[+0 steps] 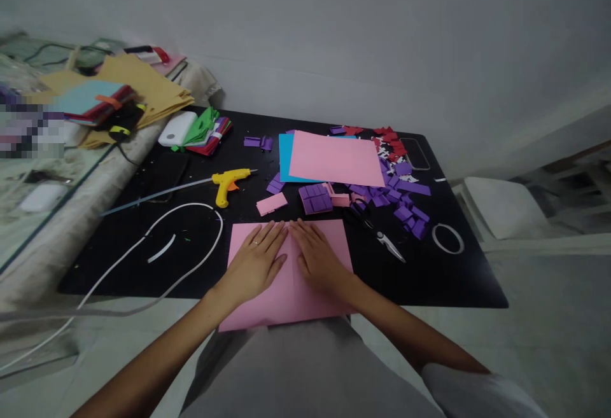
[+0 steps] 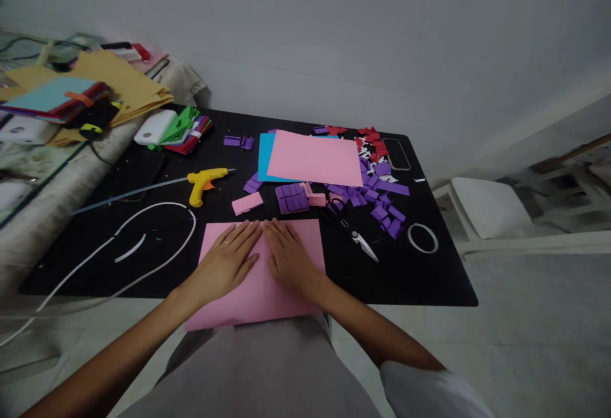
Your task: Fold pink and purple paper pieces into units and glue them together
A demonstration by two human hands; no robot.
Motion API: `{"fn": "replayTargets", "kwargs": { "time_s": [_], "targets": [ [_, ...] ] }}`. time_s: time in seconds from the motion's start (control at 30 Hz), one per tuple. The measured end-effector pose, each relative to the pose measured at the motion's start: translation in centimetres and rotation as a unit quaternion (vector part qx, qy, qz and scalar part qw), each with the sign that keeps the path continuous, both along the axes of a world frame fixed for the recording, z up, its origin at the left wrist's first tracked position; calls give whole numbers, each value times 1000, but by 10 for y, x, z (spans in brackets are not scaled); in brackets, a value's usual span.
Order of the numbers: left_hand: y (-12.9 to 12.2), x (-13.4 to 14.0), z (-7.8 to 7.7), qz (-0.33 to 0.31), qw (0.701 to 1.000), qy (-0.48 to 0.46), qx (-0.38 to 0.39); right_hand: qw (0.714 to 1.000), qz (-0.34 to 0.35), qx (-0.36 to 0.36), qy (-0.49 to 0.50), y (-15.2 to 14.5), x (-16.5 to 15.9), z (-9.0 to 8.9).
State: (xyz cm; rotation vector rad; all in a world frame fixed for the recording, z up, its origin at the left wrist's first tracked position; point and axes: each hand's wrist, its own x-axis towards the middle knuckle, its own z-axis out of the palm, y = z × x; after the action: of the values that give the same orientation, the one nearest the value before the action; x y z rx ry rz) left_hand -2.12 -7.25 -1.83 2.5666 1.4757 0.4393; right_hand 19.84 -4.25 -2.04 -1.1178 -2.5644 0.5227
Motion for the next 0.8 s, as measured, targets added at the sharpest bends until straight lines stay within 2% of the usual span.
{"fn": "replayTargets", "kwargs": {
  "time_s": [0.17,0.53,0.8],
  "targets": [
    [-1,0,1,0,1000,-2,-2,1000,-12,8,-1,-2,-3,-5],
    [-3,5,-4,17,1000,5,0,999,-35,6,1,-5,-7,-5],
    [-4,7,0,19,1000,12,-3,999,-40,-3,-13,-6,-7,-3]
  ]
}}
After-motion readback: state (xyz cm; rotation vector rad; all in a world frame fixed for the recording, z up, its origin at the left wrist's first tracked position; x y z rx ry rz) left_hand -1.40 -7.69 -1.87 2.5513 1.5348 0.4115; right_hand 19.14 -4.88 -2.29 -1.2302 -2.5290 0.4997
